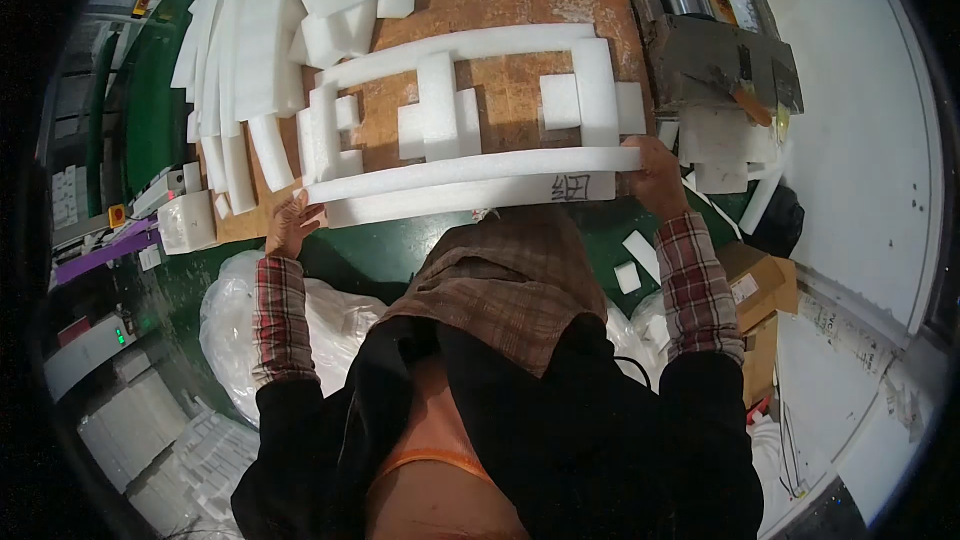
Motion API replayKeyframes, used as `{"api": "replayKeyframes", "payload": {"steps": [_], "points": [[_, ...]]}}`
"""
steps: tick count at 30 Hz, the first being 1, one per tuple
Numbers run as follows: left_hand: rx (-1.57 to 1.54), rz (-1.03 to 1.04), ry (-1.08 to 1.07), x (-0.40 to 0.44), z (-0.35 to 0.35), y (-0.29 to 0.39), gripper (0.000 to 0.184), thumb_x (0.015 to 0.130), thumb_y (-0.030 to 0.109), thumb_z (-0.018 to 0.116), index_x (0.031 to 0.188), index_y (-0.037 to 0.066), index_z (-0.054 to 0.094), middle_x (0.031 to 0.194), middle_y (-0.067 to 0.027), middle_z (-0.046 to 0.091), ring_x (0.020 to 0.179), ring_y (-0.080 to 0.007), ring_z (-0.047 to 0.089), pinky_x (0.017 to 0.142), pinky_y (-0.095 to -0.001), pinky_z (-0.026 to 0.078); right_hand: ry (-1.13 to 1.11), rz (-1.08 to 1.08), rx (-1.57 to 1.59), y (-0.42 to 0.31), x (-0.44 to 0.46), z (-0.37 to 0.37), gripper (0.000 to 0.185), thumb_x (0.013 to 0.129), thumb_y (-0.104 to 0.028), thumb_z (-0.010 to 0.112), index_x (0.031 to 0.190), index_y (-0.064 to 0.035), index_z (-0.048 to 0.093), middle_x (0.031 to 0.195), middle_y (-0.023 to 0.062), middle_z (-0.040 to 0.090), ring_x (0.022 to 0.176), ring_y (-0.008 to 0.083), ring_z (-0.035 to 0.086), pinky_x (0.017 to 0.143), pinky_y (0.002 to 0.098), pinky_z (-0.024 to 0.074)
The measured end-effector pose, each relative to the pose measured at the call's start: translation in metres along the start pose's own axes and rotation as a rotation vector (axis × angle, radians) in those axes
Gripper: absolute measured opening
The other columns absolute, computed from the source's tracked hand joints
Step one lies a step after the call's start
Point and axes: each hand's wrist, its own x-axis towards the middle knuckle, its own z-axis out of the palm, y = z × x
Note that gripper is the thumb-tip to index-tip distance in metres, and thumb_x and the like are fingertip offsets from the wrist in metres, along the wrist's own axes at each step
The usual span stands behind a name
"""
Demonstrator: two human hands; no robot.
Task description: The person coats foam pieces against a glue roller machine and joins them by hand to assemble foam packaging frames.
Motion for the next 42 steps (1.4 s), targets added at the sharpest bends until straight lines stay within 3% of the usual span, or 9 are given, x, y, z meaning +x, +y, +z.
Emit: {"api": "replayKeyframes", "payload": {"steps": [7,11,13,19,21,31,39,41,42], "points": [[0.030,-0.007,-0.008,0.004,-0.002,-0.001,0.056,0.071,0.047,0.073,0.104,0.004,0.061,0.096,-0.0135,0.059,0.093,-0.0246,0.056,0.083,-0.0405,0.033,0.085,-0.003,-0.086,0.005,-0.010,0.000,0.031,0.069,0.000,0.062,0.100,-0.0018,0.058,0.096,0.0087,0.063,0.085,0.0224,0.059,0.075,0.0314,0.0467],[0.041,-0.016,0.021,-0.001,0.000,0.003,0.060,0.069,0.050,0.072,0.105,0.003,0.060,0.099,-0.0152,0.058,0.095,-0.0261,0.054,0.085,-0.0429,0.032,-0.100,0.302,-0.011,-0.002,-0.014,-0.037,0.023,0.077,-0.007,0.057,0.099,0.0003,0.057,0.094,0.0097,0.062,0.079,0.0182,0.058,0.070,0.0278,0.0466],[0.022,-0.004,0.032,0.002,0.000,0.000,0.054,0.073,0.045,0.071,0.105,0.003,0.060,0.097,-0.0146,0.058,0.090,-0.0243,0.054,0.081,-0.0399,0.035,0.087,0.639,0.551,-0.026,-0.013,-0.047,0.017,0.085,-0.014,0.051,0.093,-0.0010,0.057,0.079,0.0075,0.060,0.064,0.0147,0.053,0.057,0.0259,0.0434],[0.028,-0.039,0.073,0.019,-0.011,-0.008,0.046,0.076,0.038,0.071,0.101,0.002,0.059,0.094,-0.0128,0.057,0.083,-0.0225,0.054,0.071,-0.0352,0.038,-0.249,0.002,-0.465,0.021,-0.008,0.000,0.028,0.087,-0.032,0.051,0.077,-0.0063,0.053,0.059,0.0066,0.052,0.051,0.0196,0.047,0.046,0.0381,0.0349],[0.022,-0.013,0.111,0.002,0.005,-0.002,0.051,0.073,0.041,0.074,0.101,0.002,0.059,0.096,-0.0141,0.057,0.084,-0.0233,0.054,0.075,-0.0400,0.037,-0.140,0.793,0.346,0.002,-0.006,0.001,0.033,0.088,-0.033,0.053,0.074,-0.0032,0.057,0.056,0.0050,0.055,0.039,0.0120,0.045,0.035,0.0231,0.0357],[-0.059,0.011,0.108,-0.005,0.006,-0.005,0.047,0.072,0.036,0.077,0.097,-0.001,0.062,0.086,-0.0145,0.060,0.083,-0.0231,0.057,0.072,-0.0373,0.043,-0.003,0.784,0.251,-0.040,-0.002,-0.001,0.036,0.088,-0.037,0.055,0.084,-0.0011,0.055,0.054,0.0019,0.051,0.039,0.0105,0.045,0.036,0.0227,0.0340],[-0.108,0.050,0.025,-0.006,0.009,0.006,0.029,0.078,0.020,0.072,0.091,-0.005,0.064,0.061,-0.0064,0.057,0.049,-0.0113,0.047,0.041,-0.0221,0.038,-0.171,0.806,0.275,-0.050,0.026,-0.036,0.023,0.086,-0.024,0.056,0.090,-0.0015,0.057,0.065,0.0042,0.051,0.048,0.0121,0.048,0.043,0.0245,0.0384],[-0.048,0.119,-0.045,-0.008,0.004,0.005,0.032,0.079,0.021,0.072,0.092,-0.007,0.063,0.062,-0.0060,0.057,0.051,-0.0112,0.047,0.045,-0.0230,0.040,-0.092,0.236,-0.429,-0.039,0.053,-0.043,0.016,0.083,-0.018,0.059,0.088,-0.0034,0.056,0.069,0.0045,0.053,0.056,0.0138,0.048,0.052,0.0275,0.0418],[-0.046,0.117,-0.045,-0.006,0.001,-0.003,0.032,0.079,0.021,0.072,0.092,-0.007,0.063,0.062,-0.0060,0.057,0.051,-0.0112,0.047,0.045,-0.0230,0.040,0.087,0.190,-0.270,-0.048,0.069,-0.043,0.013,0.082,-0.016,0.058,0.085,-0.0042,0.054,0.068,0.0038,0.052,0.058,0.0142,0.047,0.055,0.0282,0.0417]]}}
